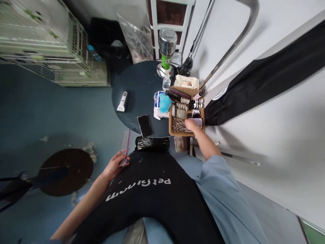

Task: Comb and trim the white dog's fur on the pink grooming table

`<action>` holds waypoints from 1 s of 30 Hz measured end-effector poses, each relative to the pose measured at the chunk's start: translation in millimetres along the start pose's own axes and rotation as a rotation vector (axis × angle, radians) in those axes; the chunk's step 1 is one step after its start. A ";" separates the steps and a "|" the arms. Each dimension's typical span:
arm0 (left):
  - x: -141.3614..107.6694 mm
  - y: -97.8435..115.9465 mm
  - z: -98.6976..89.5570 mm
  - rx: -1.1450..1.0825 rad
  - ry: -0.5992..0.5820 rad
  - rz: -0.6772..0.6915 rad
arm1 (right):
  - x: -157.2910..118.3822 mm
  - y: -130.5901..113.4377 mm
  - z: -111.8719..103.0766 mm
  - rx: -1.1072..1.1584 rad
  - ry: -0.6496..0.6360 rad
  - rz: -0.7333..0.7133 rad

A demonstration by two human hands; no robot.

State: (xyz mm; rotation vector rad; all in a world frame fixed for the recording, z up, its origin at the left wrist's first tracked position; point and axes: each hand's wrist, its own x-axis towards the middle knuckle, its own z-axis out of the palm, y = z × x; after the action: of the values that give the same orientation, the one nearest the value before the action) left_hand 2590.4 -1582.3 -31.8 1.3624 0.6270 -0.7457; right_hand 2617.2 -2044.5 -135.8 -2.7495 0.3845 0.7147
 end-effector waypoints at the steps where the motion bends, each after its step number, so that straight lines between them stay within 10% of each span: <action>1: 0.7 -0.1 -0.5 0.005 -0.008 0.004 | 0.7 1.2 0.7 -0.002 0.013 0.010; 13: 2.3 -0.4 -4.5 0.014 0.017 0.023 | 22.9 15.1 -28.8 0.589 0.287 0.145; 17: 4.6 -2.7 -7.9 0.005 0.011 0.029 | -4.7 15.1 -45.5 0.848 0.340 0.122; 21: 7.0 -4.9 -9.7 -0.026 0.010 0.049 | -62.6 -2.0 -46.6 1.572 0.421 -0.028; 30: 10.1 -6.2 -1.2 -0.035 0.015 0.053 | -143.9 -111.3 41.3 2.115 -0.088 -0.044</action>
State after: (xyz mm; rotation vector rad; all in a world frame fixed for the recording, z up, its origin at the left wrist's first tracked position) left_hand 2591.9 -1582.5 -43.6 1.3483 0.6106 -0.6797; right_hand 2513.7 -1901.2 -76.0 -0.7020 0.5336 0.0767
